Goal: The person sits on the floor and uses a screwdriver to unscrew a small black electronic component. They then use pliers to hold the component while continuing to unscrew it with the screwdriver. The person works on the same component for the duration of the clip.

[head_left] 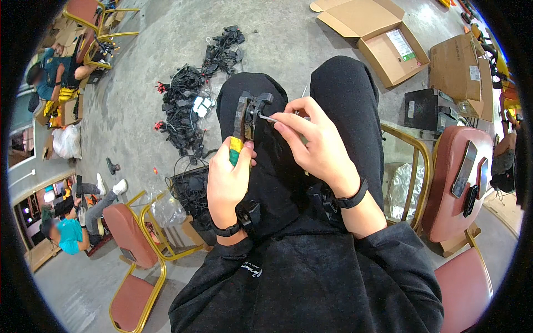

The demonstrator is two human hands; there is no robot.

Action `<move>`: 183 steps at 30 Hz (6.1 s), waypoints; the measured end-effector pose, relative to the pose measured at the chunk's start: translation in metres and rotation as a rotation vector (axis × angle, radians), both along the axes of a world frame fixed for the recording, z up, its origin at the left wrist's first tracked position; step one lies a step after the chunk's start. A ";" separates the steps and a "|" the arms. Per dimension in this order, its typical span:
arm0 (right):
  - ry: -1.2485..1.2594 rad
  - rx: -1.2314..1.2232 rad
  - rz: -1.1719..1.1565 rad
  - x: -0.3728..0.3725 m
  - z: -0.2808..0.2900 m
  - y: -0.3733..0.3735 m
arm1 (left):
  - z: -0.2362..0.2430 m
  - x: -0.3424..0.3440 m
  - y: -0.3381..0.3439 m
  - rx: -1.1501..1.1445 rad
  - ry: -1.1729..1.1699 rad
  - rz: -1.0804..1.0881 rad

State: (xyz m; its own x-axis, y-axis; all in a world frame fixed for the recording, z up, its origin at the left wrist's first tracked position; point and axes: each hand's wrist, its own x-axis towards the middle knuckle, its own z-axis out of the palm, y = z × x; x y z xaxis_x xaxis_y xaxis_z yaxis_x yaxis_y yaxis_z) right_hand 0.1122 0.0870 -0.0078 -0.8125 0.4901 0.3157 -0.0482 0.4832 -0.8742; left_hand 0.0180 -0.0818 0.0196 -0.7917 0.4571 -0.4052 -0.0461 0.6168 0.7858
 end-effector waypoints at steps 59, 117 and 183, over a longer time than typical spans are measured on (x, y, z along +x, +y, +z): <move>-0.331 -0.619 0.063 0.004 0.016 0.004 | -0.001 0.005 0.002 -0.026 0.101 -0.032; 0.054 0.224 -0.038 -0.003 -0.005 0.001 | 0.000 0.002 0.001 0.006 0.011 -0.003; -0.060 -0.069 0.011 0.000 0.000 0.002 | -0.007 0.001 0.001 -0.090 0.236 -0.100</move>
